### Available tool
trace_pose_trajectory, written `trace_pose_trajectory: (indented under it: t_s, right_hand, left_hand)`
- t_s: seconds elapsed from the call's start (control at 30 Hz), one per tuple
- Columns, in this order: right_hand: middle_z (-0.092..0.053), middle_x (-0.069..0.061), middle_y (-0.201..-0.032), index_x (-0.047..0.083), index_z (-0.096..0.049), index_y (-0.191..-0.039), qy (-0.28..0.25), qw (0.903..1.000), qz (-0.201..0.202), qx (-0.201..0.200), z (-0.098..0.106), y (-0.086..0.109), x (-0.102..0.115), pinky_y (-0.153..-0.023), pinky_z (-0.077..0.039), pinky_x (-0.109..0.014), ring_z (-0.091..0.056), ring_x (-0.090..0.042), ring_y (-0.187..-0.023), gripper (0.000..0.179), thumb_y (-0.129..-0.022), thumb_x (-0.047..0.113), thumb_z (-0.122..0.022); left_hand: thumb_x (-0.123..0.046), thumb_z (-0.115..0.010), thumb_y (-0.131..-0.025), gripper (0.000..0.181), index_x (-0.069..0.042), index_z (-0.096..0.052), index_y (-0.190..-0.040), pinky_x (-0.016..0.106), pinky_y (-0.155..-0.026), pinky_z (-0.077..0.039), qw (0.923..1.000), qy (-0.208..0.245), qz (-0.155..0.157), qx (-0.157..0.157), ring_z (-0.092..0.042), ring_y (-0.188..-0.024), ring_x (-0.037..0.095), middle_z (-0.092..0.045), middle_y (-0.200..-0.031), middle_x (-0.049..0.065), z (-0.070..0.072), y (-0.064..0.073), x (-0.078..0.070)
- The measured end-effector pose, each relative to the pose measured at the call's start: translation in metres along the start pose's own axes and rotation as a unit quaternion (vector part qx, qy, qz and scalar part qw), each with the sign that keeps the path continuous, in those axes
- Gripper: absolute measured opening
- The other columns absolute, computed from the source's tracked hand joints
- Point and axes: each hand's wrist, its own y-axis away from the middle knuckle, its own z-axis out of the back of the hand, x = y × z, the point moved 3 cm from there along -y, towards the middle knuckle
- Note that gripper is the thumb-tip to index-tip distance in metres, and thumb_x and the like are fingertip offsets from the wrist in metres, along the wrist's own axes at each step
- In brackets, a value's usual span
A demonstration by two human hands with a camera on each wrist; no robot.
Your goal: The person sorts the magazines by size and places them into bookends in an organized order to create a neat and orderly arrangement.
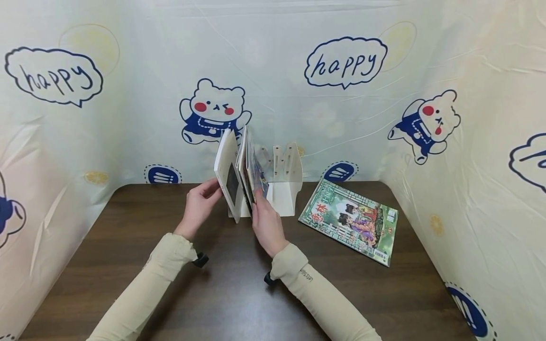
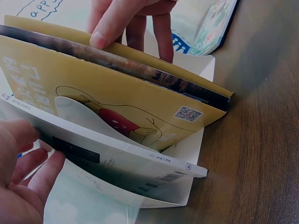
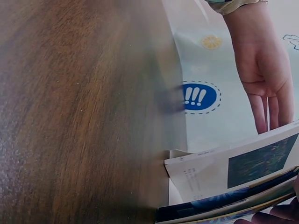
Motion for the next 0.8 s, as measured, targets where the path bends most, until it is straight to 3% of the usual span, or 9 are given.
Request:
trace_pose_trajectory:
  t_s: [0.1, 0.33, 0.47, 0.7, 0.8]
  right_hand:
    - [-0.062, -0.025, -0.14, -0.006, -0.046, -0.152, -0.001, 1.0, 0.0, 0.004, 0.0, 0.001, 0.0, -0.103, -0.055, -0.048, -0.064, -0.036, -0.125, 0.046, -0.109, 0.01, -0.052]
    - [-0.061, -0.025, -0.141, -0.006, -0.048, -0.151, -0.004, 0.9999, 0.016, 0.004, 0.001, 0.003, -0.002, -0.103, -0.055, -0.047, -0.064, -0.036, -0.126, 0.046, -0.108, 0.009, -0.054]
    - [-0.063, -0.024, -0.139, -0.007, -0.051, -0.149, -0.005, 0.9997, 0.024, 0.002, 0.004, 0.005, -0.003, -0.101, -0.056, -0.048, -0.065, -0.036, -0.124, 0.045, -0.106, 0.008, -0.058]
    - [-0.068, -0.023, -0.128, -0.004, -0.059, -0.142, 0.005, 0.9997, 0.025, 0.005, 0.011, 0.007, -0.006, -0.096, -0.058, -0.048, -0.069, -0.035, -0.115, 0.041, -0.104, 0.011, -0.062]
    - [-0.069, -0.021, -0.124, -0.003, -0.063, -0.137, 0.007, 0.9997, 0.021, 0.011, 0.016, 0.008, -0.009, -0.088, -0.061, -0.046, -0.071, -0.035, -0.105, 0.036, -0.104, 0.012, -0.063]
  left_hand:
    - [-0.002, -0.064, -0.101, 0.038, 0.005, -0.063, -0.138, 0.052, -0.104, -0.053, 1.0, 0.0, 0.002, 0.002, -0.065, -0.122, 0.041, -0.067, -0.133, 0.027, 0.0, 0.0, 0.002]
    - [-0.01, -0.069, -0.101, 0.037, -0.007, -0.068, -0.138, 0.044, -0.1, -0.056, 0.9999, 0.005, -0.013, -0.006, -0.069, -0.118, 0.03, -0.071, -0.13, 0.016, -0.001, -0.011, 0.038]
    - [-0.007, -0.066, -0.102, 0.038, -0.003, -0.065, -0.14, 0.047, -0.103, -0.054, 1.0, 0.006, -0.005, -0.001, -0.067, -0.121, 0.035, -0.069, -0.133, 0.021, -0.002, -0.009, 0.032]
    - [-0.001, -0.063, -0.101, 0.037, 0.006, -0.063, -0.138, 0.049, -0.102, -0.054, 0.9999, -0.007, -0.006, 0.005, -0.066, -0.12, 0.041, -0.067, -0.131, 0.028, 0.0, -0.001, 0.002]
    - [-0.002, -0.063, -0.102, 0.037, 0.005, -0.063, -0.138, 0.05, -0.102, -0.053, 0.9999, -0.008, -0.005, 0.005, -0.066, -0.121, 0.042, -0.066, -0.132, 0.028, 0.0, -0.002, 0.007]
